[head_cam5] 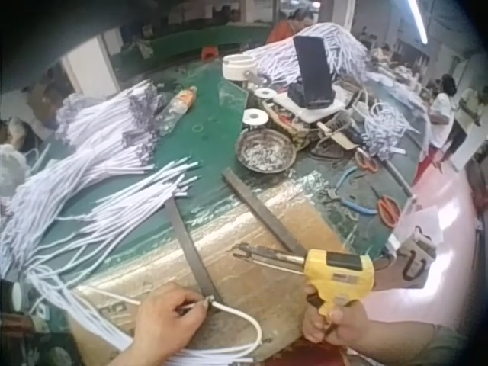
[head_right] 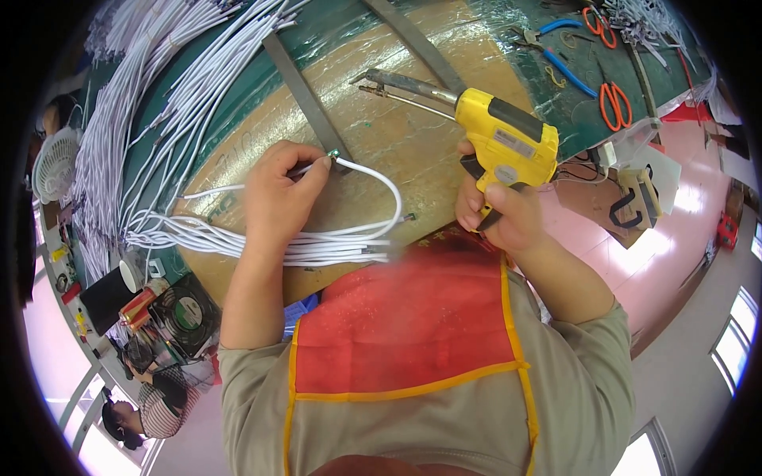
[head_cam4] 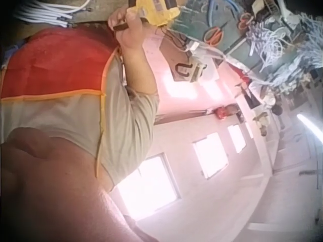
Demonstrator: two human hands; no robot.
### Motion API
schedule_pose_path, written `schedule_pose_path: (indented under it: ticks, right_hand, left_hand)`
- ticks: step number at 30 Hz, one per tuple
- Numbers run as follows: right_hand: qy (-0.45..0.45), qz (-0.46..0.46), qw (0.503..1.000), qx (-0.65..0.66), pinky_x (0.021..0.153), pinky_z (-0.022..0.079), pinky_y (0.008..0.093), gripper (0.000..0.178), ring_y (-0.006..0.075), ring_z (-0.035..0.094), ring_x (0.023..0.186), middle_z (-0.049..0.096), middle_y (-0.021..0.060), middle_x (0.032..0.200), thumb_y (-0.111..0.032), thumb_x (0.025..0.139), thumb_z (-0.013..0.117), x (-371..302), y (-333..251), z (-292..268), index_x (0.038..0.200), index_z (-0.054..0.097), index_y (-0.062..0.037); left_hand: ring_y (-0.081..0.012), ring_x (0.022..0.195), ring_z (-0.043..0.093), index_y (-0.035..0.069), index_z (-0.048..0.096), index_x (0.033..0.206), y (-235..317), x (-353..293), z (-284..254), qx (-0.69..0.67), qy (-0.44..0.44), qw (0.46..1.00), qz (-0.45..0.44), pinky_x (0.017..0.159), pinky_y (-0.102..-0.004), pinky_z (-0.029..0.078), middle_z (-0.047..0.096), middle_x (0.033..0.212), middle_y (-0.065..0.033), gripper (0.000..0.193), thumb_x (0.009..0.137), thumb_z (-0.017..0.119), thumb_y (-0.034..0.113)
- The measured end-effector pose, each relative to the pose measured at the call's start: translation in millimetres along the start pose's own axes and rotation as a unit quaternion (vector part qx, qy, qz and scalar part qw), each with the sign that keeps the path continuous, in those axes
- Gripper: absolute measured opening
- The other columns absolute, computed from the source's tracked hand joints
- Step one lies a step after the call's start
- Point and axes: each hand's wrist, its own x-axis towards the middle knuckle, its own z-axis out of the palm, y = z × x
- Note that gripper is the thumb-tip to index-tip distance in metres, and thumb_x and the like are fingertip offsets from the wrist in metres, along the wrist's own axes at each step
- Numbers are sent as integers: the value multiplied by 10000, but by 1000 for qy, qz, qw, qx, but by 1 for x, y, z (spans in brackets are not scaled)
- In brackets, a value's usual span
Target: The person assembles and solders electrical wiring harnesses by hand at a factory workbench, using a soldering gun, scissors, and pliers to connect plastic connectors and metal clips to the wiring.
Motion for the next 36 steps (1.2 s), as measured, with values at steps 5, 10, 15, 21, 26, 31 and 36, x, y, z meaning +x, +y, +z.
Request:
schedule_pose_path:
  ticks: [5,10,15,21,26,31,36]
  right_hand:
    - [3,-14,1000,7,551,441,299,666,153,532,576,509,41,769,-337,863,685,1,1,1,1368,393,-15]
    - [2,-25,999,25,612,450,321,657,170,548,651,516,50,818,-331,870,672,0,3,-2,1379,391,-25]
    - [13,-37,999,31,639,445,320,660,179,545,686,513,52,838,-339,877,659,1,-2,-2,1390,384,-27]
    - [29,-110,993,-2,638,439,309,665,149,517,681,508,47,856,-351,885,654,13,-13,-13,1396,380,-27]
    - [48,-118,992,-1,641,451,315,648,156,529,688,513,53,858,-324,882,663,16,-14,-18,1389,392,-24]
    - [40,-121,991,33,632,487,335,610,181,570,689,550,77,911,-253,874,668,16,-11,-21,1377,407,-26]
    - [56,-137,988,41,633,507,348,577,194,586,691,590,97,1004,-156,863,646,17,-5,-21,1387,421,-67]
  left_hand:
    - [-199,741,632,7,703,863,0,0,0,4,-5,1000,1,686,-293,491,650,825,-98,136,818,709,135]
    - [-216,762,643,5,707,893,2,0,-1,0,-3,1000,1,709,-302,501,660,857,-111,152,818,711,138]
    - [-298,895,650,44,688,948,4,-4,-7,17,3,1000,-10,786,-379,505,668,935,-127,195,799,702,169]
    - [-316,927,631,39,675,979,9,-3,-19,89,68,992,59,814,-399,492,665,957,-133,205,810,686,154]
    - [-330,880,625,48,674,926,24,-10,-9,83,73,992,58,777,-415,492,657,917,-133,192,816,702,203]
    - [-328,768,617,59,669,796,48,-11,24,167,64,978,105,672,-439,487,630,789,-114,307,790,752,355]
    - [-331,734,619,56,663,767,57,-8,44,221,50,971,81,644,-438,481,628,767,-125,390,773,755,435]
